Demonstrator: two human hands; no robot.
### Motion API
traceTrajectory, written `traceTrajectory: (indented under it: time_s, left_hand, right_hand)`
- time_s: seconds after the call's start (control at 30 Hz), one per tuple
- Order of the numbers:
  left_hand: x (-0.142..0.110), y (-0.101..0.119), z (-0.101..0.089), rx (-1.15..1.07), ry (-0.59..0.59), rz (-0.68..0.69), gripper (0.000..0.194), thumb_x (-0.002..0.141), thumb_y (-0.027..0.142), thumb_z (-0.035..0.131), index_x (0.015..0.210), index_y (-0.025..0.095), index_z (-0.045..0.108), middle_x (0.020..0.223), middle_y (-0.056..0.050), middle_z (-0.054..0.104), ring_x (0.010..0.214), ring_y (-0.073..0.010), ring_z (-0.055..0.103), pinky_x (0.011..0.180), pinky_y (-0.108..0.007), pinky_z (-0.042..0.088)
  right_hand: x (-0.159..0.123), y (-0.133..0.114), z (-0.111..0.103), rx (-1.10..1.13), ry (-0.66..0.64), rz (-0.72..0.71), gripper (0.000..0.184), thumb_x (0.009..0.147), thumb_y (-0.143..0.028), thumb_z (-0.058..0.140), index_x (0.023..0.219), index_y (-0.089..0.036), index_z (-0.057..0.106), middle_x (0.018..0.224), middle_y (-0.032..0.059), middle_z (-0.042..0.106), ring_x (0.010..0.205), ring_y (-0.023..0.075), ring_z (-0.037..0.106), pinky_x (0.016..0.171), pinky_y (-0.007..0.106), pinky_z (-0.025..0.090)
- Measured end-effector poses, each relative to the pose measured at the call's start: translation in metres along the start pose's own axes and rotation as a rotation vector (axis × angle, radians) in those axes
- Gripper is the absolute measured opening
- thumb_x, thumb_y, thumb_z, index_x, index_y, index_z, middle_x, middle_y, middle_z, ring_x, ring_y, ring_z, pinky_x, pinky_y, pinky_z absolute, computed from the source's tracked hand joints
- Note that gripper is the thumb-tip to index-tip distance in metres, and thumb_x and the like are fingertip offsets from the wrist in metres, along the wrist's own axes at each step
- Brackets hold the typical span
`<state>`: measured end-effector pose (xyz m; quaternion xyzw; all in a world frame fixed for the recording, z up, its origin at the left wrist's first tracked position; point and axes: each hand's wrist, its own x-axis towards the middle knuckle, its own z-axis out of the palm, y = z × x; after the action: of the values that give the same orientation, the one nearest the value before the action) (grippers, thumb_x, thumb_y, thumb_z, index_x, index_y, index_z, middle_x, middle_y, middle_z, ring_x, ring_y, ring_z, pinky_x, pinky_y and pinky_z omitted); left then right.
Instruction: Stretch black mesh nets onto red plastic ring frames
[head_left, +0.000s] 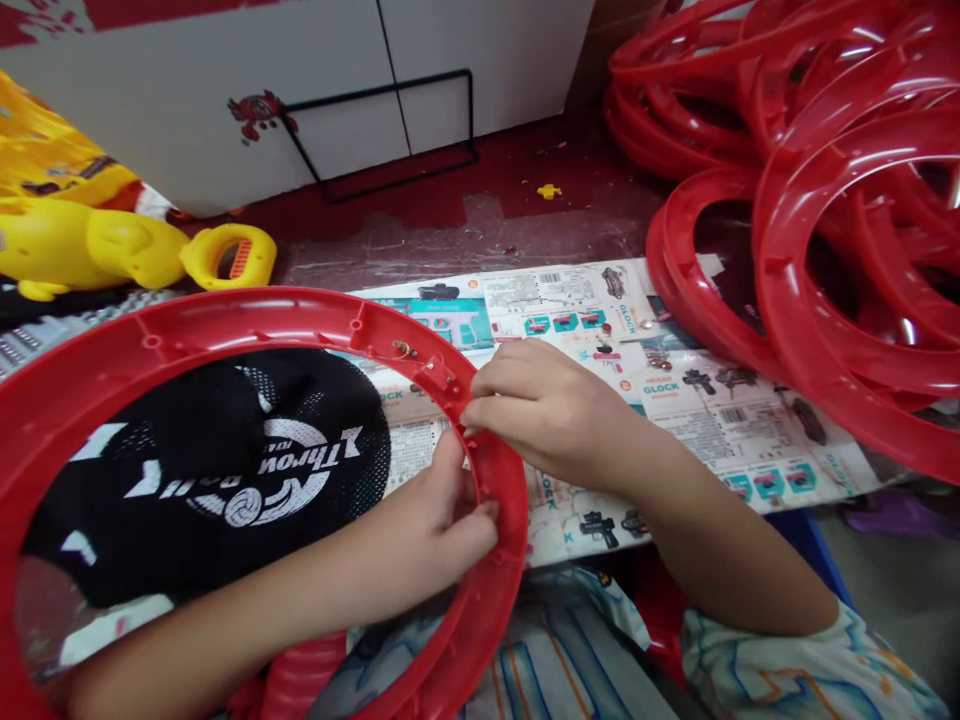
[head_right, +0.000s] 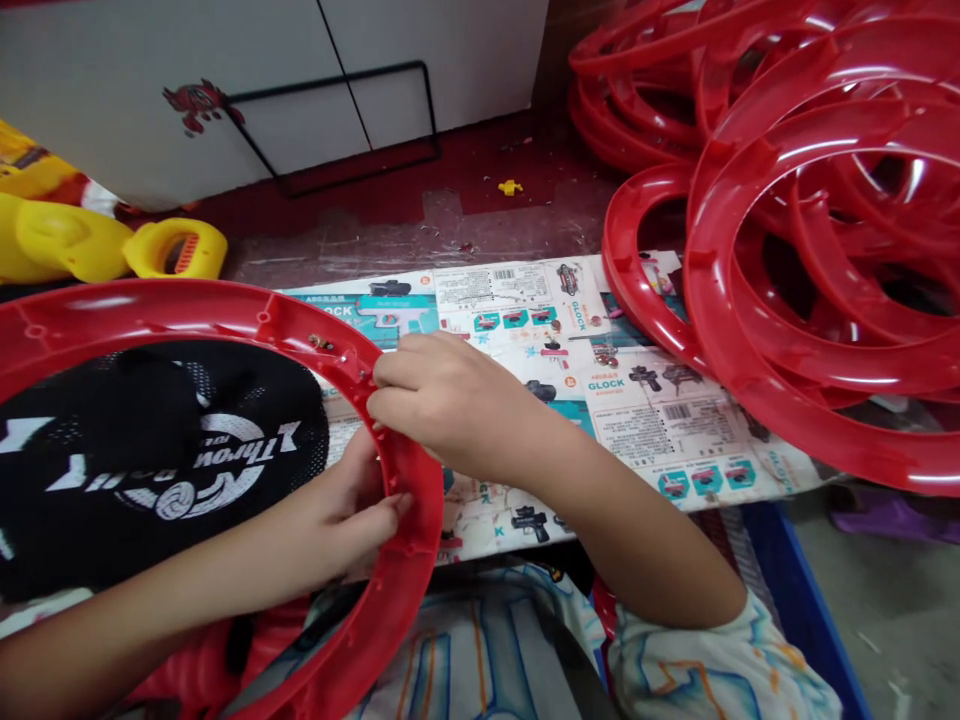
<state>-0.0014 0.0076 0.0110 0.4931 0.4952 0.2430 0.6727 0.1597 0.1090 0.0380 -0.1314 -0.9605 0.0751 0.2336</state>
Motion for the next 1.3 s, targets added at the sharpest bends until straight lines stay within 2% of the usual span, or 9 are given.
traceTrajectory:
  time_s: [0.1, 0.23, 0.43, 0.53, 0.73, 0.83, 0.93, 1.07, 1.3]
  left_hand:
    - [0.002, 0.005, 0.003, -0.224, 0.03, 0.021, 0.034, 0.088, 0.024, 0.055, 0.119, 0.023, 0.042, 0.089, 0.001, 0.061, 0.078, -0.0145, 0.058, 0.068, -0.025, 0.047]
    - [0.007, 0.008, 0.005, -0.384, 0.176, 0.096, 0.026, 0.09, 0.033, 0.056, 0.112, 0.023, 0.047, 0.086, 0.003, 0.059, 0.075, -0.0115, 0.055, 0.065, -0.021, 0.046]
    - [0.008, -0.001, -0.001, -0.109, 0.315, 0.113, 0.028, 0.089, 0.031, 0.054, 0.113, 0.023, 0.042, 0.083, 0.002, 0.055, 0.075, -0.0149, 0.053, 0.068, -0.028, 0.046]
    - [0.007, -0.001, -0.007, 0.082, 0.392, 0.043, 0.03, 0.083, 0.028, 0.056, 0.11, 0.021, 0.044, 0.09, -0.001, 0.056, 0.081, -0.0182, 0.054, 0.072, -0.032, 0.046]
    - [0.002, 0.005, -0.005, 0.194, 0.163, 0.003, 0.022, 0.081, 0.021, 0.05, 0.102, 0.021, 0.044, 0.086, 0.0, 0.056, 0.079, -0.0191, 0.055, 0.073, -0.034, 0.046]
    - [0.001, 0.003, 0.0, 0.186, 0.098, 0.032, 0.022, 0.083, 0.021, 0.051, 0.103, 0.022, 0.042, 0.087, 0.001, 0.055, 0.077, -0.0177, 0.054, 0.071, -0.033, 0.046]
    - [0.0, -0.002, 0.002, 0.15, 0.057, 0.039, 0.021, 0.083, 0.019, 0.052, 0.102, 0.022, 0.043, 0.085, 0.002, 0.056, 0.076, -0.0171, 0.055, 0.068, -0.031, 0.046]
    - [0.001, -0.001, 0.005, -0.071, 0.046, 0.023, 0.024, 0.084, 0.017, 0.053, 0.106, 0.022, 0.046, 0.089, 0.0, 0.061, 0.08, -0.0175, 0.06, 0.072, -0.031, 0.049]
    - [0.009, 0.009, 0.004, -0.362, 0.196, 0.065, 0.015, 0.082, 0.027, 0.062, 0.093, 0.017, 0.057, 0.09, -0.003, 0.064, 0.091, -0.0194, 0.061, 0.08, -0.03, 0.048]
  right_hand:
    - [0.0, 0.002, 0.0, -0.003, 0.022, 0.009, 0.028, 0.095, -0.013, 0.043, 0.078, -0.014, 0.066, 0.078, 0.0054, 0.061, 0.076, 0.0155, 0.05, 0.074, 0.031, 0.042]
    - [0.0, 0.001, 0.0, -0.037, 0.067, 0.02, 0.029, 0.095, -0.016, 0.044, 0.077, -0.015, 0.066, 0.075, 0.0045, 0.061, 0.073, 0.0151, 0.051, 0.07, 0.029, 0.041]
    - [-0.001, 0.0, -0.002, -0.077, 0.083, 0.072, 0.031, 0.097, -0.029, 0.046, 0.076, -0.015, 0.064, 0.075, 0.0048, 0.061, 0.071, 0.015, 0.052, 0.065, 0.029, 0.04]
    - [0.0, -0.001, -0.004, -0.044, 0.072, 0.066, 0.028, 0.097, -0.023, 0.045, 0.078, -0.015, 0.063, 0.08, 0.0058, 0.063, 0.075, 0.0149, 0.052, 0.068, 0.029, 0.041]
    - [0.001, -0.003, -0.002, -0.003, 0.084, 0.011, 0.024, 0.095, -0.013, 0.043, 0.081, -0.015, 0.063, 0.084, 0.0057, 0.064, 0.081, 0.0155, 0.053, 0.076, 0.03, 0.044]
    - [0.001, -0.003, 0.0, -0.006, 0.106, 0.017, 0.025, 0.096, -0.013, 0.041, 0.082, -0.015, 0.062, 0.085, 0.006, 0.063, 0.081, 0.0154, 0.052, 0.076, 0.031, 0.044]
    - [0.001, -0.001, 0.002, -0.034, 0.053, 0.012, 0.025, 0.096, -0.013, 0.042, 0.08, -0.013, 0.061, 0.085, 0.0067, 0.062, 0.08, 0.0154, 0.051, 0.074, 0.031, 0.044]
    - [0.001, 0.0, 0.002, -0.074, 0.031, 0.034, 0.023, 0.093, -0.012, 0.045, 0.076, -0.013, 0.06, 0.082, 0.006, 0.062, 0.077, 0.0157, 0.049, 0.072, 0.031, 0.042]
    - [0.001, -0.005, -0.003, -0.161, 0.067, 0.065, 0.026, 0.095, -0.016, 0.045, 0.075, -0.013, 0.062, 0.079, 0.0063, 0.061, 0.075, 0.0166, 0.046, 0.069, 0.031, 0.041]
